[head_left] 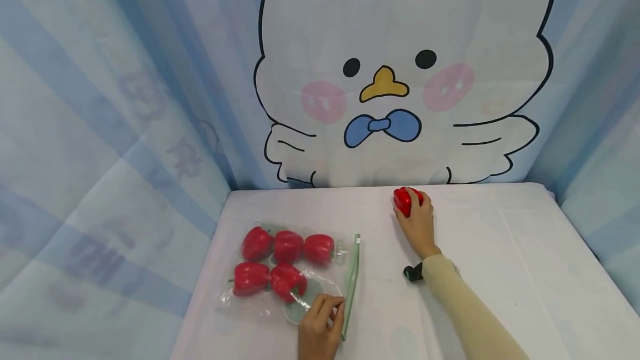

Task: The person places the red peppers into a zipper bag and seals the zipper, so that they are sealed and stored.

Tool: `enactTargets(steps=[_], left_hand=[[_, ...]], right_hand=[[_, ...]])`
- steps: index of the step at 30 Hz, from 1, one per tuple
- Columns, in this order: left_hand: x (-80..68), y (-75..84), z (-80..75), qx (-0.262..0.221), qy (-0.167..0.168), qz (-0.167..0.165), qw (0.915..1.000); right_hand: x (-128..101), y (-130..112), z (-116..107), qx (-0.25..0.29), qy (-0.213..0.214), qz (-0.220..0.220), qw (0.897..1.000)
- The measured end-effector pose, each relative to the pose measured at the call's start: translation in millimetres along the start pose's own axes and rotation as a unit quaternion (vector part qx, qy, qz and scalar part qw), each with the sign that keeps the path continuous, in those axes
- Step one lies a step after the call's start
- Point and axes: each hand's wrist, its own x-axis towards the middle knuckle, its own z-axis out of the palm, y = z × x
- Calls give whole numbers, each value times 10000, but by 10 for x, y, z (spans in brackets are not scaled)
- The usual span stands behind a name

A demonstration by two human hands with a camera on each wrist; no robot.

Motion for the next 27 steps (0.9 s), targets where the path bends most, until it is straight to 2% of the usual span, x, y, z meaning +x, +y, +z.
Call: enactTargets(steps=[11,20,27], left_hand=[[-9,-3,9,3,-52,-1,10000],[11,21,-2,42,-117,-88,9999],[13,33,-8,53,-139,-108,9998]], right_hand=[[54,72,5,88,-16,72,9999],[50,19,-31,257,-169,196,9993],[5,-48,-34,145,-382,16,9992]])
